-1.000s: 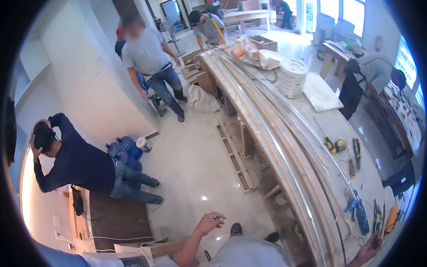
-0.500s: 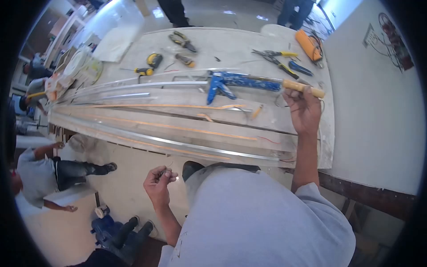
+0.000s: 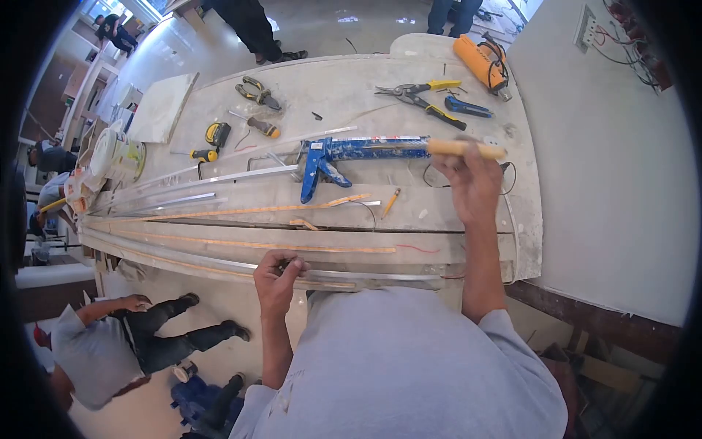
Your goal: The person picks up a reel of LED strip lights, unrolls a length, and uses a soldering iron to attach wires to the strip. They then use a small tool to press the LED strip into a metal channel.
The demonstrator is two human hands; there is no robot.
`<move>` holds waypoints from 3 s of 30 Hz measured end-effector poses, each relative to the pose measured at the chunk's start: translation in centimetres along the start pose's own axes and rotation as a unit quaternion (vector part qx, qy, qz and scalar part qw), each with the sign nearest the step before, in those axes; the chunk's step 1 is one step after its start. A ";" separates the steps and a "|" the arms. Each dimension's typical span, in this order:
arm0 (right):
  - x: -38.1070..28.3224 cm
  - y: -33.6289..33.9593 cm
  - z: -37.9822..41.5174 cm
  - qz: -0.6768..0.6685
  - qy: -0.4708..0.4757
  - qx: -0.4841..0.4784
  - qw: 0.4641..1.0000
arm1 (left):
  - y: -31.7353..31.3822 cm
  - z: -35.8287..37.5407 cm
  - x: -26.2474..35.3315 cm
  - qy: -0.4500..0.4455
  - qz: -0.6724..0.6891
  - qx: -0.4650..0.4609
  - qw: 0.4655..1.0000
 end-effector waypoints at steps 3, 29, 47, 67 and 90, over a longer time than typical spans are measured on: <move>2.2 -4.3 -4.7 0.145 -0.004 -0.039 0.989 | -0.3 -1.1 -0.3 0.004 0.001 -0.006 1.000; 16.3 -16.4 -15.7 0.457 -0.143 -0.158 0.864 | 3.6 -1.6 0.1 0.034 0.019 0.026 0.999; 14.6 -13.9 -12.8 0.515 -0.136 -0.189 0.825 | 7.4 -3.4 0.9 -0.040 0.013 0.107 0.993; 10.5 -13.7 12.3 0.347 -0.073 -0.208 0.912 | -0.1 -3.4 5.5 -0.055 0.009 -0.019 0.998; -0.5 4.2 7.4 0.652 -0.142 0.194 0.719 | 3.3 -6.0 1.0 -0.388 -0.485 -0.205 0.756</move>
Point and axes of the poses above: each hand's wrist, its own z-axis away from the middle knuckle, its own y-axis out of the back of the hand, x = y × z, the point moved 1 cm from there along -z, towards the middle knuckle, and after that the axes turned 1 degree about z, right-handed, at the moved point
